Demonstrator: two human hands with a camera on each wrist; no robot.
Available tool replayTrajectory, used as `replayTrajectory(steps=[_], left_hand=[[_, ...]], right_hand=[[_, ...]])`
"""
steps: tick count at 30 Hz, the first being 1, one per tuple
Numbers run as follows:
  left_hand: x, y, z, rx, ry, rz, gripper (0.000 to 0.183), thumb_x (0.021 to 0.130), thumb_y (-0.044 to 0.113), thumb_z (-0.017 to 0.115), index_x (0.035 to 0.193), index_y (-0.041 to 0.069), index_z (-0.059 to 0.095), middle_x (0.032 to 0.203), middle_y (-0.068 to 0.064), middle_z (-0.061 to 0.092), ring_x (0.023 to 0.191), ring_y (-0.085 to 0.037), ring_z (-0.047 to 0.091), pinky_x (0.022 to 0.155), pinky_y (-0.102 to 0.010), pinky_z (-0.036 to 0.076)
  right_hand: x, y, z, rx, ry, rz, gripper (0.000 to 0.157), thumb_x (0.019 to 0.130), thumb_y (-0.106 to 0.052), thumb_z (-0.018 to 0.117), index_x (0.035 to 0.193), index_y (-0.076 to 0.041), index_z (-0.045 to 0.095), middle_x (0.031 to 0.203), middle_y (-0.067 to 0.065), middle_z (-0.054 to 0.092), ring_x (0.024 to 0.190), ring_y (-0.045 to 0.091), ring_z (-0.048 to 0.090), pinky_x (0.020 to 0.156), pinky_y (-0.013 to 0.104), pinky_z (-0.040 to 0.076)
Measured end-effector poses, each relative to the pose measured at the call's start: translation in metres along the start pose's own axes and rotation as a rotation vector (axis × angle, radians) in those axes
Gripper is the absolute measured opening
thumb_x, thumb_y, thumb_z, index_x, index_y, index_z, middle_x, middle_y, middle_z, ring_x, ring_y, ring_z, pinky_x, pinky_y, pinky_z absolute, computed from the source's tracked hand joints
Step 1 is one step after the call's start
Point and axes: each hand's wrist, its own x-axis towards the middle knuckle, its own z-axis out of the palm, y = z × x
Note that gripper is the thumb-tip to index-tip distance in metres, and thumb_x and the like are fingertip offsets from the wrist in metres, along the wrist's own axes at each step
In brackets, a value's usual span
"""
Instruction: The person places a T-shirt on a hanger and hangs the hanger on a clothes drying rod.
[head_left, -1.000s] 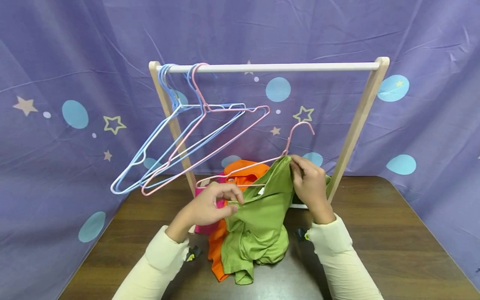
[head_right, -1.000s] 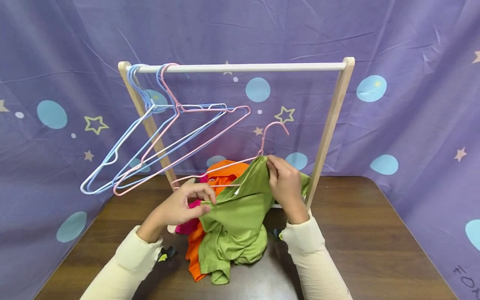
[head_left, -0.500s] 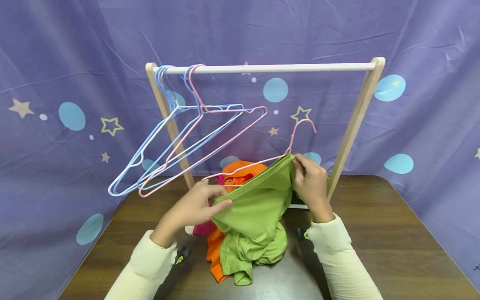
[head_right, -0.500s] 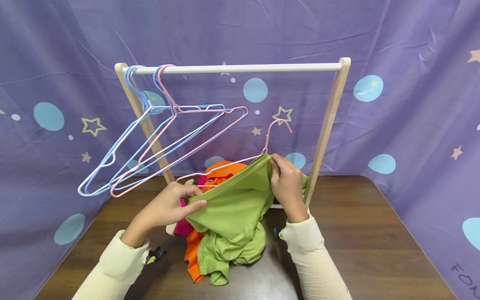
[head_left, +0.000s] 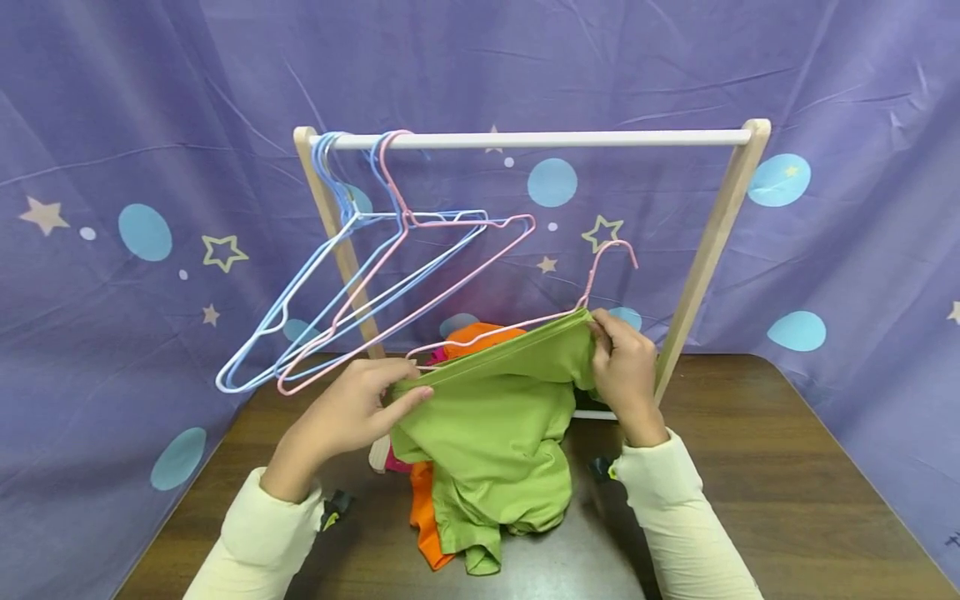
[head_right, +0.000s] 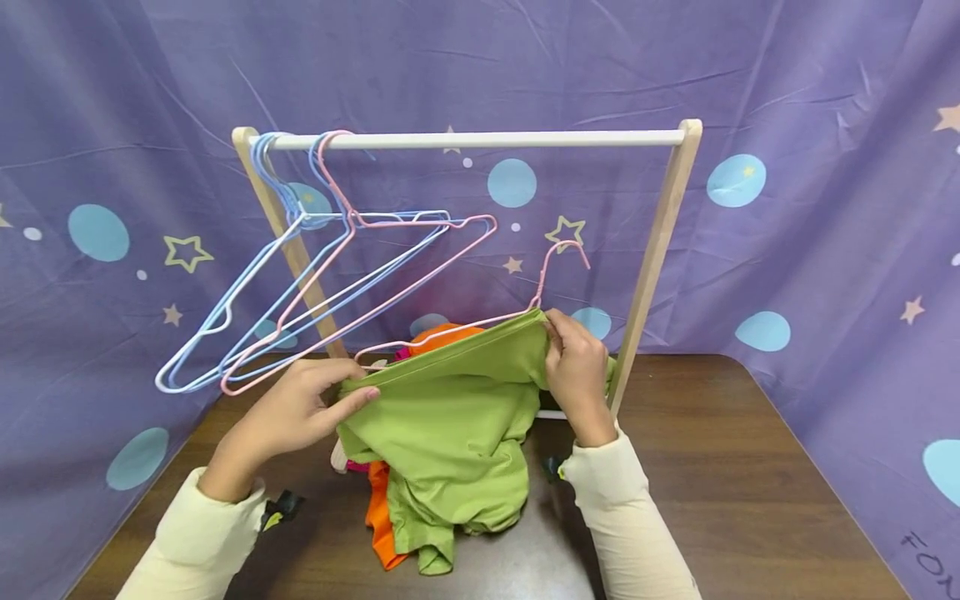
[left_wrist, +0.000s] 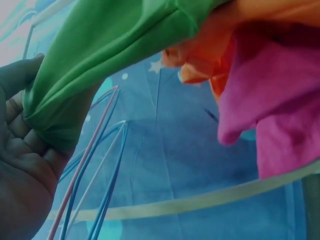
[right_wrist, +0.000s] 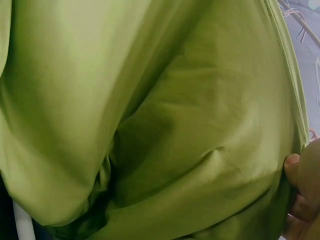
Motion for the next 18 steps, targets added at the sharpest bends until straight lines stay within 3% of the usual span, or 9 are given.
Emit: replayTrajectory(steps=[7,14,18], left_hand=[[0.005,-0.002,-0.003,0.071,0.020,0.044,0.010,0.093,0.013,0.074,0.090,0.016,0.065,0.077,0.010,0.059,0.066,-0.003,0.051,0.063,-0.026,0.048],[0.014,0.002,0.001,0.106,0.004,0.043,0.013,0.092,0.017,0.076,0.086,0.016,0.063,0.072,0.010,0.054,0.062,-0.003,0.045,0.059,-0.025,0.045],[0.021,0.007,0.003,0.131,-0.043,0.037,0.019,0.093,0.021,0.075,0.082,0.017,0.060,0.070,0.011,0.048,0.060,-0.003,0.042,0.057,-0.024,0.042]], right_hand=[[-0.002,0.002,0.000,0.017,-0.028,-0.066,0.022,0.088,0.017,0.062,0.100,0.005,0.076,0.089,0.018,0.075,0.074,0.035,0.072,0.062,0.047,0.059],[-0.001,0.005,-0.002,0.061,-0.052,-0.122,0.019,0.089,0.013,0.067,0.104,0.005,0.076,0.093,0.019,0.076,0.078,0.036,0.073,0.069,0.047,0.060],[0.000,0.004,-0.003,0.075,-0.072,-0.152,0.019,0.089,0.012,0.069,0.105,0.005,0.076,0.098,0.020,0.076,0.083,0.036,0.073,0.075,0.046,0.060]])
